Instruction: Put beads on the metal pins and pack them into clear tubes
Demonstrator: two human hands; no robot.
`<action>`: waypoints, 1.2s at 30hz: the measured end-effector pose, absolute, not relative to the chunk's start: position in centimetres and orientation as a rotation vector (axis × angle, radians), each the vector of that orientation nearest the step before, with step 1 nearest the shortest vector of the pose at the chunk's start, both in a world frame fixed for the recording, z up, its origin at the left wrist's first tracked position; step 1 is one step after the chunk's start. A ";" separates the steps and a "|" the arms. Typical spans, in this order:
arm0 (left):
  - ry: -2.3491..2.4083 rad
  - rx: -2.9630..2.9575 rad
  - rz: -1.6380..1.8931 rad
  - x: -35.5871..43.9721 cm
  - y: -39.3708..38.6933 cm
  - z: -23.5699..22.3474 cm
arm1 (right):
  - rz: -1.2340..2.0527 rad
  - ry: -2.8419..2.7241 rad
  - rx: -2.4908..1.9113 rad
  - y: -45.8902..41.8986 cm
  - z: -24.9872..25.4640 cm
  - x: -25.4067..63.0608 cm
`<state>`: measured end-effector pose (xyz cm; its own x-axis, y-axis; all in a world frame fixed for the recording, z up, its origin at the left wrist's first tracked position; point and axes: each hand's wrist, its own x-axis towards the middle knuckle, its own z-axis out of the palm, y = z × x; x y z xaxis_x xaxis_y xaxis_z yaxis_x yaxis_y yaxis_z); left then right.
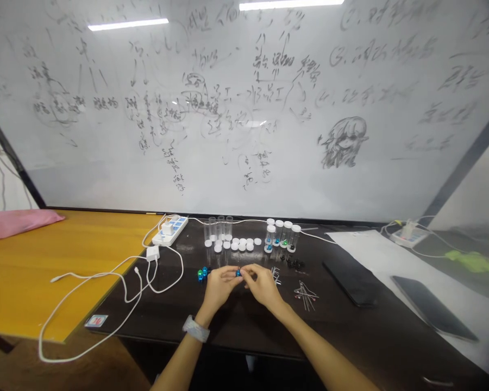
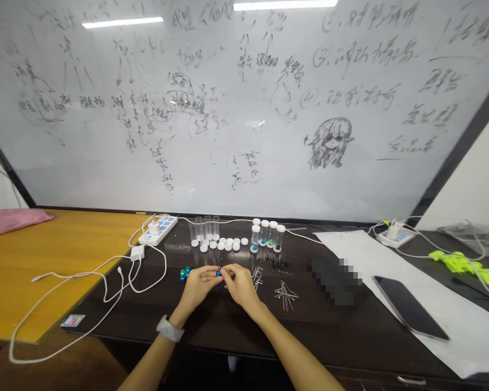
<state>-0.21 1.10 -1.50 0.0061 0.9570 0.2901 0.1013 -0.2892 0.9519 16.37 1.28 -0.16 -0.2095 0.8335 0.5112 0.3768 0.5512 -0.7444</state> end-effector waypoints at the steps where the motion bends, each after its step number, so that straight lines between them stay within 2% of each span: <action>1: 1.135 1.494 1.380 -0.2 1.1 -1.5 | 0.459 -1.873 -0.989 1.2 0.0 16.5; 3: 1.128 1.486 1.379 -0.1 1.1 -1.4 | 0.259 -1.987 -0.959 1.0 0.1 16.6; 6: 1.128 1.488 1.385 -0.1 1.0 -1.4 | 0.129 -2.070 -0.938 0.9 0.0 16.7; 18: 1.180 1.582 1.433 0.2 0.9 -1.8 | 0.071 -1.998 -1.066 0.6 -0.6 16.1; 28: 1.135 1.577 1.430 0.3 0.9 -1.7 | -0.265 -2.177 -1.096 0.7 -0.9 16.1; 32: 1.111 1.576 1.418 0.2 0.9 -1.8 | -0.230 -2.192 -1.063 0.7 -0.7 16.2; 36: 1.106 1.533 1.414 0.2 0.8 -1.5 | 0.058 -2.033 -0.989 0.6 -0.4 16.3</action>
